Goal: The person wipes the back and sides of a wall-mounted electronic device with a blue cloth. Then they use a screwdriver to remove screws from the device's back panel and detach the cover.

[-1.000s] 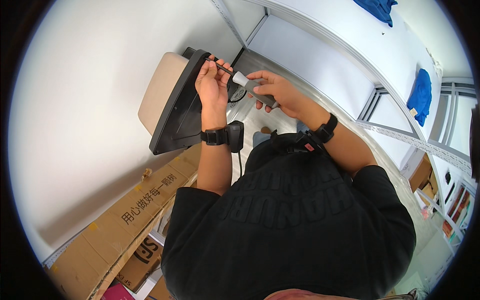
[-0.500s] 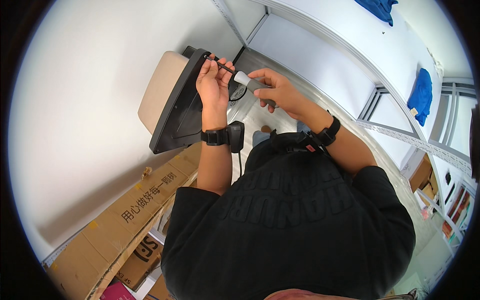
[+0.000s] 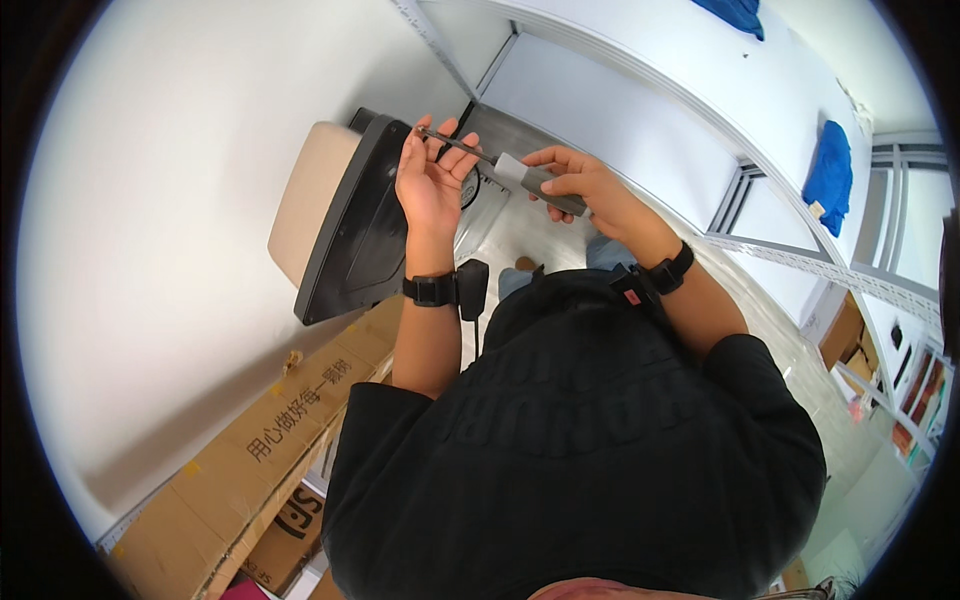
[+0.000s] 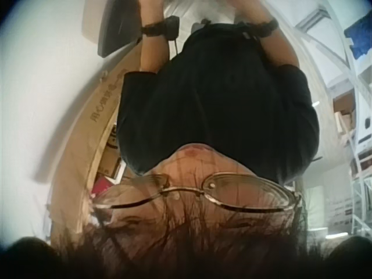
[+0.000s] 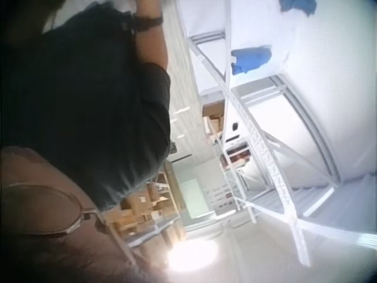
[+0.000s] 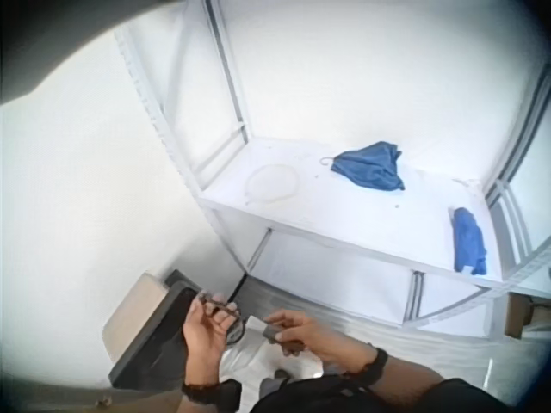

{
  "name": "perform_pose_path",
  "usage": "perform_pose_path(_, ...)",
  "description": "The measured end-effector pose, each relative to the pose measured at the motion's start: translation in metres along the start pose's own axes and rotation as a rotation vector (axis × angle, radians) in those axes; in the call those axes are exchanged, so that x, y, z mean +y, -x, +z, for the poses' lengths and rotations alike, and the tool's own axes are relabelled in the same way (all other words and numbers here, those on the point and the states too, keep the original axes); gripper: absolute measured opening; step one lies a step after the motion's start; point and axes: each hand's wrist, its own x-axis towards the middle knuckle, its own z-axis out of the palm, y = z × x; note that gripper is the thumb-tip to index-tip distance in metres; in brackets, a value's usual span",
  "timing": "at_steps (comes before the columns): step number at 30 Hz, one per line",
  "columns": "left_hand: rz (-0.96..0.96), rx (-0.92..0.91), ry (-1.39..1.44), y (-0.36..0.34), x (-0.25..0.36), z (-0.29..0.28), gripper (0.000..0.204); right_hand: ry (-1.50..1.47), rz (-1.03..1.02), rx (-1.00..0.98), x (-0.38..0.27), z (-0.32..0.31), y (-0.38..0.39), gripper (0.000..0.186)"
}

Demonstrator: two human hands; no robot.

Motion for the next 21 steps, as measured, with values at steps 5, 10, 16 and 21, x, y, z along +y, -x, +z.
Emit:
perform_pose_path(5, -0.042, -0.062, -0.174, -0.009, -0.034, 0.039, 0.029, -0.150, -0.058, 0.088, 0.003, -0.041, 0.035, 0.042)
perform_pose_path(10, -0.191, -0.260, -0.204, -0.022, -0.095, 0.098, 0.022, -0.315, -0.162, 0.231, 0.010, -0.098, 0.096, 0.042)
perform_pose_path(16, -0.278, -0.543, -0.235, -0.046, -0.184, 0.190, 0.017, -0.456, -0.332, 0.299, 0.010, -0.193, 0.169, 0.040)
perform_pose_path(21, -0.290, -0.542, -0.259, -0.057, -0.231, 0.270, 0.016, -0.538, -0.420, 0.332, 0.005, -0.253, 0.213, 0.042)
